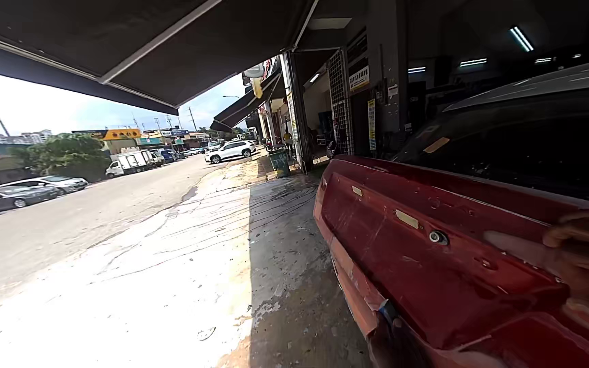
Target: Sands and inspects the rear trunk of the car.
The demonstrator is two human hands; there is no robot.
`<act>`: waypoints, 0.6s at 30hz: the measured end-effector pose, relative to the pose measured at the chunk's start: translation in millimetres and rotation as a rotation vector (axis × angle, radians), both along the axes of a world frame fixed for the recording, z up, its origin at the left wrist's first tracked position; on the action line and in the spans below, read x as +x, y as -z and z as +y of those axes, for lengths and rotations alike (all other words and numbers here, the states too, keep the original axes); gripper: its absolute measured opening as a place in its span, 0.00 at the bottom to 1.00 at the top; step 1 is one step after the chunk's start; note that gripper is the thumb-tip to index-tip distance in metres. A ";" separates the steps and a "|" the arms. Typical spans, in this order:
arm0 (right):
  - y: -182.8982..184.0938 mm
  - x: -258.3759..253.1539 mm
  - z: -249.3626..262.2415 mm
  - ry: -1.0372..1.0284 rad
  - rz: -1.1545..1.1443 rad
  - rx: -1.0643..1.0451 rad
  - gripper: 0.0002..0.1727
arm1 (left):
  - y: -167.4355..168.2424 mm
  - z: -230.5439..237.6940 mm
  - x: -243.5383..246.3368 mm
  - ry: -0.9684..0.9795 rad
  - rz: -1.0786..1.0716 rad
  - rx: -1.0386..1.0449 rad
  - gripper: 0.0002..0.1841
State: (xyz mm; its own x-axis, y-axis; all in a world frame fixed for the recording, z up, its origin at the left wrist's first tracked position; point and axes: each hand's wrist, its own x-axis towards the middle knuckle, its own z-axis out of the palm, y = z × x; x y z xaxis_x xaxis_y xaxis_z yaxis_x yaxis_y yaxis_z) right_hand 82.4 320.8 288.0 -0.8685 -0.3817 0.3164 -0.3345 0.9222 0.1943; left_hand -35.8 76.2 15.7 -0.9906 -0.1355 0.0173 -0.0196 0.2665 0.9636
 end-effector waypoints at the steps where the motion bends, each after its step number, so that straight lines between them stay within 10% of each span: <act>1: 10.9 -4.6 19.0 -0.028 0.075 0.063 0.31 | 8.5 -3.8 -23.9 0.000 -0.042 0.001 0.23; 18: 19.0 -17.1 34.5 -0.148 0.296 0.191 0.28 | 5.6 12.8 28.8 0.022 -0.032 -0.118 0.26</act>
State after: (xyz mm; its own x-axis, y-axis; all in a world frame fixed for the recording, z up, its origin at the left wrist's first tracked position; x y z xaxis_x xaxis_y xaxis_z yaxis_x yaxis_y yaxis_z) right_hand 65.3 355.3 269.0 -0.6810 -0.5724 0.4566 -0.3649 0.8059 0.4662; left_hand -7.0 89.0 10.1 -0.9936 -0.1125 0.0004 -0.0425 0.3787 0.9246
